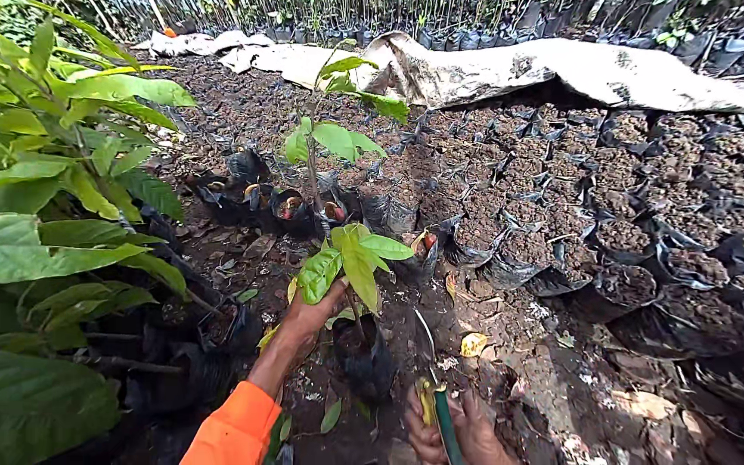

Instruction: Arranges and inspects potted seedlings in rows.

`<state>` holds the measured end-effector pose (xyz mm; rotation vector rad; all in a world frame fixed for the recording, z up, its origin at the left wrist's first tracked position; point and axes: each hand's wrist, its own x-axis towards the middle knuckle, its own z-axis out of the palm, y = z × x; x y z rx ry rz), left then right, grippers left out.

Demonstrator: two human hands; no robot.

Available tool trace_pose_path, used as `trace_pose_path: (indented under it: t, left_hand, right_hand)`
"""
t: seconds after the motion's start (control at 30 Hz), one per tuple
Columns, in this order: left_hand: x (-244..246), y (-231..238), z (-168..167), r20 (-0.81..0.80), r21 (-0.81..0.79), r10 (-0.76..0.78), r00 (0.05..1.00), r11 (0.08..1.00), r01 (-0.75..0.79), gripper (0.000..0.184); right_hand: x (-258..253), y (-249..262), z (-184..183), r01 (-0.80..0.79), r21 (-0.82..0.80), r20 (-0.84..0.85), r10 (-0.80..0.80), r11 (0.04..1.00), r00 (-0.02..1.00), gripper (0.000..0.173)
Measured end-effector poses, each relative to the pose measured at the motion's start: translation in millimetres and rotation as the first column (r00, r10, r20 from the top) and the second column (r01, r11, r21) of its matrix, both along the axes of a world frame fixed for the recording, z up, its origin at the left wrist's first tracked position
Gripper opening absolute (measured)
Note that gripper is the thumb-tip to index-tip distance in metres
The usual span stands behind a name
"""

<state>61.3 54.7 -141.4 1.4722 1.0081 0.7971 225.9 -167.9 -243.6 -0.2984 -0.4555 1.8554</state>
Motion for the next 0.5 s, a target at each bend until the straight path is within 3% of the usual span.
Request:
trace_pose_path:
  t: [0.07,0.1,0.17,0.2,0.23,0.27,0.3,0.37,0.43,0.5]
  left_hand:
    - [1,0,-1,0.014,0.036,-0.018,1.000,0.999,0.018,0.025]
    - [2,0,-1,0.013,0.047,-0.023,1.000,0.999,0.022,0.028]
    - [1,1,-1,0.002,0.048,-0.033,0.999,0.998,0.033,0.032]
    - [0,2,-2,0.007,0.041,-0.036,0.999,0.999,0.035,0.033]
    - [0,3,-2,0.011,0.034,-0.043,0.999,0.998,0.043,0.032]
    - [-1,4,-2,0.015,0.031,-0.053,0.998,0.998,0.053,0.032]
    - [-1,5,-3,0.021,0.031,-0.059,0.998,0.998,0.058,0.031]
    - [-1,7,-3,0.023,0.021,-0.065,0.998,0.998,0.065,0.030]
    - [0,7,-2,0.004,0.018,-0.059,0.998,0.998,0.059,0.034]
    - [2,6,-1,-0.025,0.020,-0.057,0.998,0.998,0.057,0.040]
  right_hand:
    - [-6,1,-4,-0.070,-0.001,-0.112,0.069,0.998,0.991,0.058]
    - [-7,0,-2,-0.051,-0.041,-0.048,0.049,0.998,0.998,0.049]
    - [-7,-1,7,0.074,-0.150,0.340,-0.019,0.986,0.940,0.037]
    - [-7,0,11,0.153,-0.165,0.574,-0.032,0.974,0.818,0.041]
    - [-7,1,14,0.220,-0.135,0.787,-0.031,0.966,0.616,0.048]
    - [-6,1,18,0.270,-0.066,0.935,-0.035,0.961,0.353,0.053]
    - [-4,-1,20,0.303,0.027,0.991,-0.065,0.953,0.115,0.059]
    - [-3,-2,12,0.358,0.273,0.955,-0.207,0.893,-0.214,0.061]
    - [-2,-1,6,0.381,0.424,0.885,-0.288,0.821,-0.365,0.048]
    - [-3,-1,6,0.408,0.460,0.867,-0.300,0.789,-0.398,0.033]
